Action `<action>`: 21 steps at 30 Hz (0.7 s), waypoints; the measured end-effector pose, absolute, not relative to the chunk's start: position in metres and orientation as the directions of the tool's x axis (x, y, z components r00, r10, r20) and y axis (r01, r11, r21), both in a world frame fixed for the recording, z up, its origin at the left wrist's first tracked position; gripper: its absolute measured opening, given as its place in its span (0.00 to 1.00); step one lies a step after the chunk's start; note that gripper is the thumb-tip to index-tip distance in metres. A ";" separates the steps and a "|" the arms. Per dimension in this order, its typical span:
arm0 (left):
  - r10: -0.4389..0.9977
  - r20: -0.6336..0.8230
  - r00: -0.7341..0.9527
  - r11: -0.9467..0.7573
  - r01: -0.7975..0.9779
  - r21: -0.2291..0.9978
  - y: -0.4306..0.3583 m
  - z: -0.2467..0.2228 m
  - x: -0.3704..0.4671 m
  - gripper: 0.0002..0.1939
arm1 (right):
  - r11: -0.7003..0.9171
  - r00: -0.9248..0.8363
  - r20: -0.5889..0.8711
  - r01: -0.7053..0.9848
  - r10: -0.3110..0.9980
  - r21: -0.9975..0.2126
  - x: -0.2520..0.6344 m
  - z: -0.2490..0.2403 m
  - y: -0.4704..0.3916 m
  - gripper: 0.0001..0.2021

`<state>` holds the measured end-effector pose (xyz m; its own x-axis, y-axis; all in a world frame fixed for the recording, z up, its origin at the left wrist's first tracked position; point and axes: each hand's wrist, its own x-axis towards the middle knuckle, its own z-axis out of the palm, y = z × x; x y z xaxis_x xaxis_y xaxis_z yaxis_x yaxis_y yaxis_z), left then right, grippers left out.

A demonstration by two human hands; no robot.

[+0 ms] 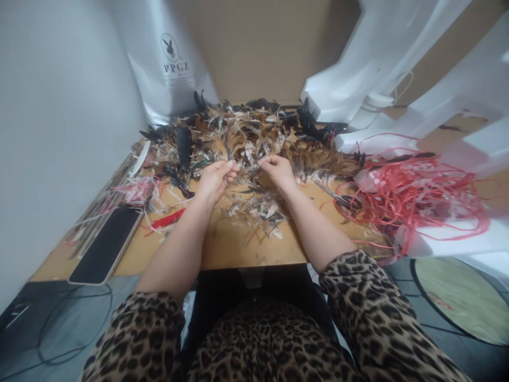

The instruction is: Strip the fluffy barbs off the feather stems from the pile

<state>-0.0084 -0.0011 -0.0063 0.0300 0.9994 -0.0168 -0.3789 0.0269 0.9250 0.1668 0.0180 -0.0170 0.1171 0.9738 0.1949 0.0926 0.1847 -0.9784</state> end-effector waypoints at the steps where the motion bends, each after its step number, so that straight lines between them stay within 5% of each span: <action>1: 0.999 -0.022 0.026 0.030 -0.390 0.921 0.000 -0.007 -0.009 0.09 | 0.217 0.075 0.235 0.189 0.969 -0.958 0.168 -0.021 0.019 0.09; 6: 0.999 -0.036 0.020 0.041 -0.387 0.921 0.001 -0.010 -0.008 0.08 | 0.292 -0.081 0.312 0.626 0.947 -0.724 0.167 -0.031 0.018 0.09; 12: 0.999 -0.045 0.015 0.047 -0.378 0.925 0.000 -0.011 -0.008 0.08 | 0.280 -0.097 0.361 0.821 0.928 -0.498 0.155 -0.030 0.017 0.14; 16: 0.999 -0.031 0.036 0.043 -0.385 0.922 0.000 -0.013 -0.008 0.08 | 0.311 -0.102 0.416 0.825 0.904 -0.473 0.148 -0.035 0.023 0.19; 21: 0.997 -0.065 0.032 0.072 -0.381 0.922 0.000 -0.013 -0.008 0.08 | 0.279 -0.089 0.340 0.776 0.936 -0.566 0.151 -0.036 0.032 0.09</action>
<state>-0.0076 -0.0001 -0.0128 0.0315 0.9974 -0.0653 -0.3811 0.0724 0.9217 0.1514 0.0315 -0.0359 -0.0888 0.9362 0.3400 0.7756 0.2792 -0.5662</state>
